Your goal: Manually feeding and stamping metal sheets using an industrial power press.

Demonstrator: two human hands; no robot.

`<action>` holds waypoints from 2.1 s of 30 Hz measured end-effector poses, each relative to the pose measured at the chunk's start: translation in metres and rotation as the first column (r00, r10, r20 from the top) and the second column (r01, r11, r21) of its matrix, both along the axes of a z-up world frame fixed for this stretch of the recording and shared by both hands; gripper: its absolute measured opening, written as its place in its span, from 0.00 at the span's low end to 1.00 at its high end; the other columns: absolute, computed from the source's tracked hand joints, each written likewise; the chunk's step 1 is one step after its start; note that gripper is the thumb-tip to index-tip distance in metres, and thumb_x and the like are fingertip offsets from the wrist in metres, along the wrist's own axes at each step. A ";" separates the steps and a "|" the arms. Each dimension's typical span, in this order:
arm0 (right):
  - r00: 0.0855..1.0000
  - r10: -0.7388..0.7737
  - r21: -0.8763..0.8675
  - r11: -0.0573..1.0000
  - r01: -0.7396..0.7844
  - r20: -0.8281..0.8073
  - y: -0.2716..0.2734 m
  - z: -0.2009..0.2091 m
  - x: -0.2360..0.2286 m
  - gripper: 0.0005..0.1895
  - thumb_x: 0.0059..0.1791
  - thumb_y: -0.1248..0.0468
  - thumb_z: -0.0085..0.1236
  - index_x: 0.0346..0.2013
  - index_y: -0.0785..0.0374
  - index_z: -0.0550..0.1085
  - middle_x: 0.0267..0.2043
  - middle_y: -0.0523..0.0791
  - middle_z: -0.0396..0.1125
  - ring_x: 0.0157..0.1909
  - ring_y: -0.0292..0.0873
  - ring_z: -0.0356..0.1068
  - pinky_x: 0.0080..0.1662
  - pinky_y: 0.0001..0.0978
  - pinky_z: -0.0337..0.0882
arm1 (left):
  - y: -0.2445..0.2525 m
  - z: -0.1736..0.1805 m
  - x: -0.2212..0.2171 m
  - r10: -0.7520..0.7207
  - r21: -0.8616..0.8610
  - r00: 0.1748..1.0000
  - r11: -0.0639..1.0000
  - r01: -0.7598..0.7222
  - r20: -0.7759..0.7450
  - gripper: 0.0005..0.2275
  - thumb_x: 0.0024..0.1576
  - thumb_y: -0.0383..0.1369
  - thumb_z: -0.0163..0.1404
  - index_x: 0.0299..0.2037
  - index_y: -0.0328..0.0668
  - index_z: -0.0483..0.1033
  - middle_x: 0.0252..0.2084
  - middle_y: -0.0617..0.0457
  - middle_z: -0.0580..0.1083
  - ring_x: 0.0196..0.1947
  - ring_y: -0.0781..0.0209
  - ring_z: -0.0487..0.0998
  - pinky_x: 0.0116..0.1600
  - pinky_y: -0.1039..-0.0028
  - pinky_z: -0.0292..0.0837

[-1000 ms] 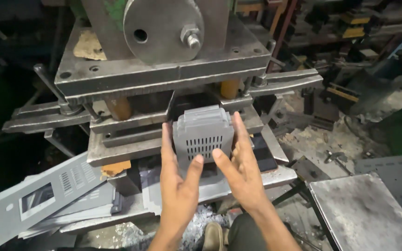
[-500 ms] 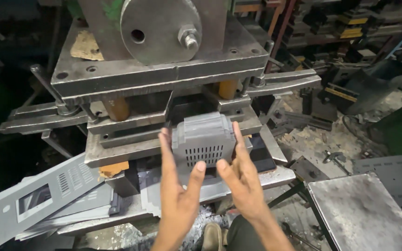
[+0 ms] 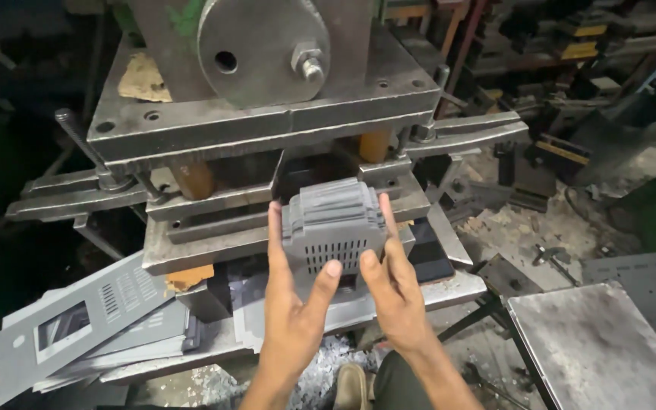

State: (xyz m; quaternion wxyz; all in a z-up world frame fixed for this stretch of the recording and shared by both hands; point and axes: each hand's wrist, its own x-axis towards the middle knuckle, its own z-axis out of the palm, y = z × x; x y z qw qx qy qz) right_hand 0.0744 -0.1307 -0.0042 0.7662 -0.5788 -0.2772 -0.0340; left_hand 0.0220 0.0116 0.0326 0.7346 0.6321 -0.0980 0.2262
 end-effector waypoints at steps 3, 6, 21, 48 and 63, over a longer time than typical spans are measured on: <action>0.971 -0.172 -0.169 0.975 0.144 -0.164 -0.010 -0.015 0.009 0.30 0.59 0.59 0.51 0.69 0.80 0.63 0.83 0.45 0.40 0.46 0.49 0.45 0.51 0.42 0.56 | 0.001 -0.002 0.001 0.019 -0.030 0.999 0.999 -0.018 0.030 0.42 0.62 0.32 0.51 0.78 0.32 0.32 0.76 0.37 0.57 0.71 0.52 0.64 0.72 0.68 0.58; 0.997 -0.069 -0.045 0.997 0.070 0.020 -0.005 0.017 0.001 0.41 0.58 0.57 0.45 0.80 0.66 0.40 0.81 0.51 0.45 0.80 0.42 0.47 0.74 0.34 0.46 | 0.003 -0.003 0.001 0.026 0.001 0.999 1.000 -0.026 0.043 0.43 0.61 0.32 0.51 0.77 0.31 0.30 0.75 0.37 0.56 0.70 0.52 0.64 0.71 0.68 0.58; 0.990 -0.132 -0.049 0.990 0.129 -0.058 -0.006 0.019 0.014 0.41 0.50 0.67 0.60 0.75 0.68 0.51 0.67 0.50 0.61 0.66 0.41 0.62 0.66 0.34 0.60 | 0.018 -0.017 0.015 0.209 0.042 0.978 0.977 -0.208 -0.008 0.26 0.64 0.32 0.49 0.72 0.29 0.59 0.67 0.42 0.69 0.65 0.57 0.70 0.68 0.71 0.64; 0.964 -0.247 -0.175 0.949 0.261 0.100 0.009 -0.049 0.024 0.42 0.51 0.45 0.62 0.66 0.68 0.57 0.58 0.48 0.64 0.60 0.41 0.65 0.61 0.35 0.67 | 0.015 -0.055 0.027 0.008 -0.060 1.000 0.998 -0.007 0.012 0.35 0.56 0.38 0.62 0.70 0.32 0.57 0.65 0.40 0.69 0.63 0.55 0.70 0.67 0.68 0.67; 0.974 -0.038 -0.209 0.978 -0.009 -0.222 -0.011 -0.112 0.042 0.42 0.46 0.43 0.62 0.65 0.68 0.63 0.59 0.49 0.67 0.61 0.44 0.66 0.61 0.37 0.65 | 0.036 -0.116 0.038 -0.132 -0.112 0.970 0.987 0.111 -0.204 0.36 0.54 0.41 0.62 0.64 0.32 0.53 0.56 0.44 0.72 0.59 0.58 0.72 0.64 0.70 0.66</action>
